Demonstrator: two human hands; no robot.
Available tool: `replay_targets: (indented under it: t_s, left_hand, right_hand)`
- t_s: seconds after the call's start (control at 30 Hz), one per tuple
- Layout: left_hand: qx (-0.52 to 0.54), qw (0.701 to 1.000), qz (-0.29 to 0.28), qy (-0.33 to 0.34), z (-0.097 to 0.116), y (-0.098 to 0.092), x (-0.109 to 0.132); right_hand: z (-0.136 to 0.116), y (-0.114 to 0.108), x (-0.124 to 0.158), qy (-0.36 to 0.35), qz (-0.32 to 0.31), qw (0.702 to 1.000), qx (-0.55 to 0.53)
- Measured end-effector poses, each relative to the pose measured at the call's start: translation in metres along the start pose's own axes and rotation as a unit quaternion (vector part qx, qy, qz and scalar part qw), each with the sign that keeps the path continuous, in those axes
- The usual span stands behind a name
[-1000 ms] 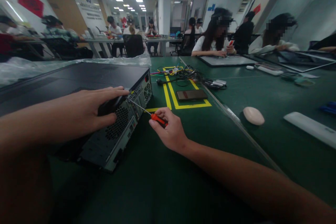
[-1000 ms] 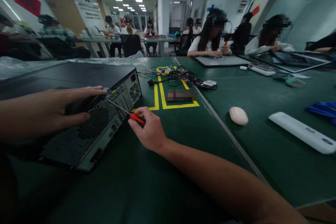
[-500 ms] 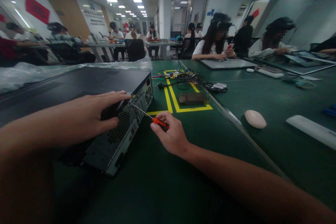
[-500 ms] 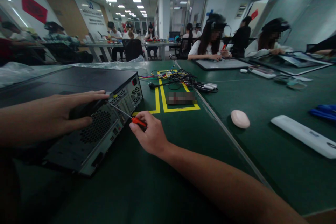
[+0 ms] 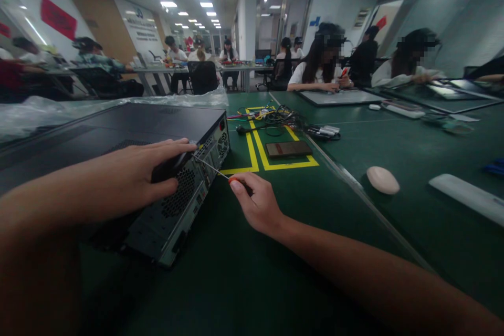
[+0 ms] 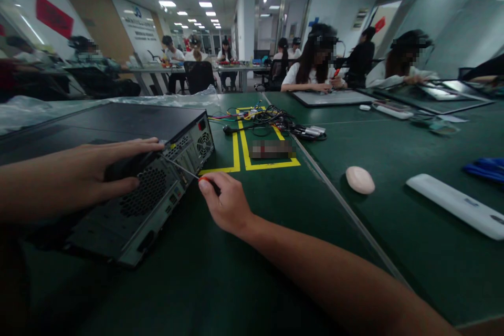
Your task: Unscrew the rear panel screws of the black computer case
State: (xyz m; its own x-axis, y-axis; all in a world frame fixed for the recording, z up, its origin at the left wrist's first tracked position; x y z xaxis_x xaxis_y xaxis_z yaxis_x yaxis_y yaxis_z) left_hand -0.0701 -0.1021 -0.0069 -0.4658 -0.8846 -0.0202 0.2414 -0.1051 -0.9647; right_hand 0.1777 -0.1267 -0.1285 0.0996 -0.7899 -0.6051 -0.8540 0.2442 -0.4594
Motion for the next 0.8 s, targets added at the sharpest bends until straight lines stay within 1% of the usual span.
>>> replay_targets:
  t_s: [0.13, 0.23, 0.33, 0.53, 0.67, 0.8]
  left_hand:
    - [-0.009, 1.0, 0.001, 0.019, 0.001, 0.0001, -0.0001]
    - [-0.016, 1.0, -0.004, 0.006, 0.0003, -0.0001, -0.0005]
    - [-0.018, 1.0, -0.006, -0.001, -0.0002, -0.0004, -0.0005]
    - [-0.011, 1.0, 0.003, 0.013, 0.0002, -0.0005, -0.0008]
    - [-0.007, 1.0, -0.001, -0.002, 0.001, -0.0006, -0.001]
    - [-0.002, 1.0, 0.003, 0.006, -0.0001, -0.0006, -0.0005]
  right_hand:
    - [0.0031, 0.0015, 0.0024, 0.034, 0.007, 0.999, -0.007]
    - [0.0014, 0.001, 0.0027, 0.031, 0.012, 0.999, -0.002]
    - [-0.0008, 0.0005, 0.0013, 0.028, 0.002, 1.0, -0.008]
    - [-0.0002, 0.0013, 0.0007, 0.029, -0.001, 0.999, -0.015]
    - [0.0012, 0.0023, 0.0017, 0.031, -0.003, 0.999, -0.017]
    - [0.0014, 0.0025, 0.0022, 0.031, -0.003, 0.999, -0.015]
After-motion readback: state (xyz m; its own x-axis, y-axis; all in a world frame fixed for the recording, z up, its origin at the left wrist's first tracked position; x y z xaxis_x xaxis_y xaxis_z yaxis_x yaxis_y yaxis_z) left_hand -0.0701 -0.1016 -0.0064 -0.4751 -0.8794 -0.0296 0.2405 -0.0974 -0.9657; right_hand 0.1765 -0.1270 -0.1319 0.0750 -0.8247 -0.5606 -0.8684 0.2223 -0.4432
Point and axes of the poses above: each hand's wrist, its own x-axis away from the middle knuckle, its own y-axis out of the palm, z = x × y, the point moved 3 cm from there along -x, towards the middle knuckle, and after that the axes turned 12 degrees about x, right-handed, at the moved point
